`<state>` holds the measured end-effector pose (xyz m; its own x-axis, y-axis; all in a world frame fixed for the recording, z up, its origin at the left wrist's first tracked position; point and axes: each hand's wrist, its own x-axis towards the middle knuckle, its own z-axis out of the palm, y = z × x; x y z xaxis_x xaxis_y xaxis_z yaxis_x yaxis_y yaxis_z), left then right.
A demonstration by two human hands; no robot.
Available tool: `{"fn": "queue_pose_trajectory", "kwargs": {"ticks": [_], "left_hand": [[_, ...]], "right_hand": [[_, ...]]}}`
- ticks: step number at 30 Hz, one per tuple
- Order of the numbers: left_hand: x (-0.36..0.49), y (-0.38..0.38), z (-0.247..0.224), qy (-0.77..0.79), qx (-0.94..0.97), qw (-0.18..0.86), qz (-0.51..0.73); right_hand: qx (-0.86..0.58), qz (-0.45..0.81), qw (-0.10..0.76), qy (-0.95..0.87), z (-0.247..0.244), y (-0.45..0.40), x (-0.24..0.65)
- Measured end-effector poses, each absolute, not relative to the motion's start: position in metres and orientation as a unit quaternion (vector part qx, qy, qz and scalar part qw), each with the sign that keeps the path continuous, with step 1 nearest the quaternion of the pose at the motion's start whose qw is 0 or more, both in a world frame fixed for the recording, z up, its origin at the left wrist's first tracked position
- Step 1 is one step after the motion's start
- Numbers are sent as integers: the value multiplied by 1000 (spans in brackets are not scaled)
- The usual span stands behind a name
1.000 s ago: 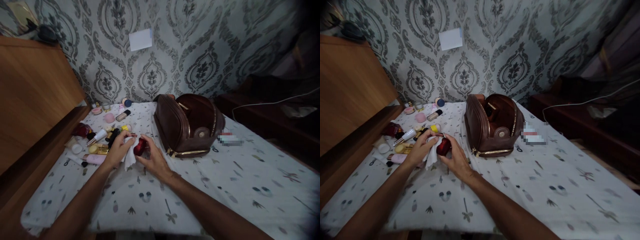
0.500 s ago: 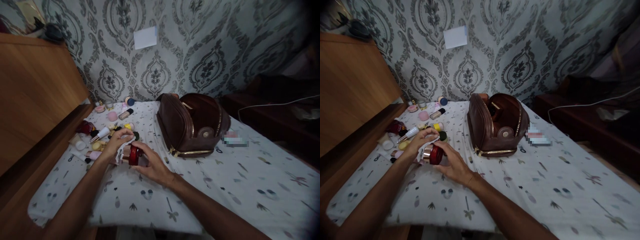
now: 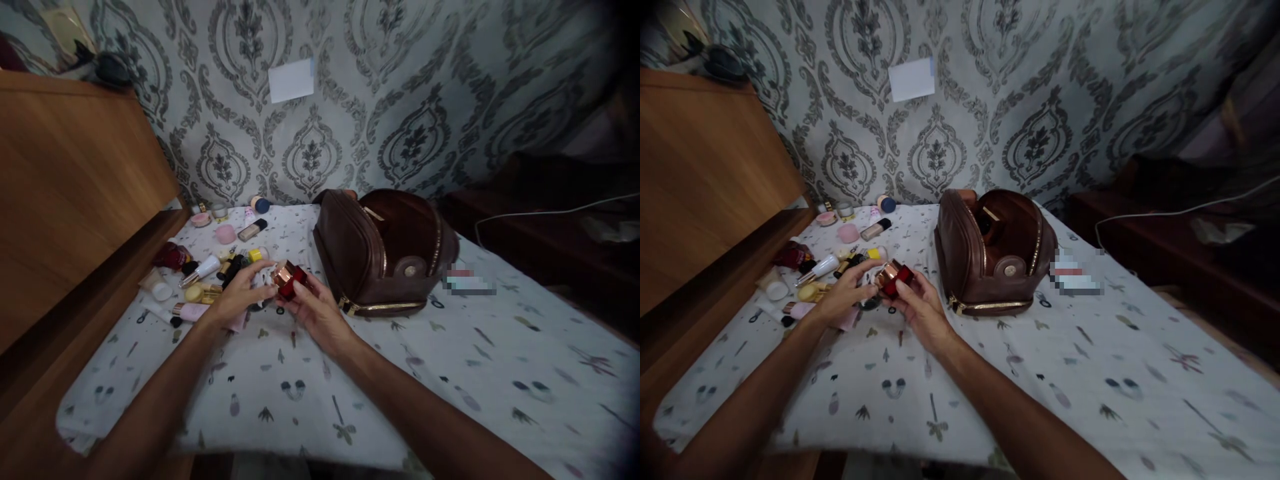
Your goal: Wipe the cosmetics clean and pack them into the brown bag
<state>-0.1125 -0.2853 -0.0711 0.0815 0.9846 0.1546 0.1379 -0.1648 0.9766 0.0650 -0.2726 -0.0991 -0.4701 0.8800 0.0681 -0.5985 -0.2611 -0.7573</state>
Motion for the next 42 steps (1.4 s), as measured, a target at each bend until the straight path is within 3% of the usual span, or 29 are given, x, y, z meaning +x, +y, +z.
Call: {"fn": "queue_pose_trajectory", "kwargs": {"ticks": [9, 24, 34, 38, 42], "left_hand": [[-116, -281, -66, 535, 611, 378, 445], [-108, -285, -66, 533, 558, 445, 455], [-103, -286, -65, 597, 510, 277, 554], [-99, -290, -65, 542, 558, 333, 532], [-96, -294, -61, 489, 628, 308, 521]], "right_hand": [[-256, 643, 522, -498, -104, -270, 65], [-304, 496, 577, -573, -112, -270, 66], [-261, 608, 502, -557, -109, -272, 63], [-250, 639, 472, -554, -108, -278, 61], [-273, 656, 516, -477, -109, -272, 62]]}}
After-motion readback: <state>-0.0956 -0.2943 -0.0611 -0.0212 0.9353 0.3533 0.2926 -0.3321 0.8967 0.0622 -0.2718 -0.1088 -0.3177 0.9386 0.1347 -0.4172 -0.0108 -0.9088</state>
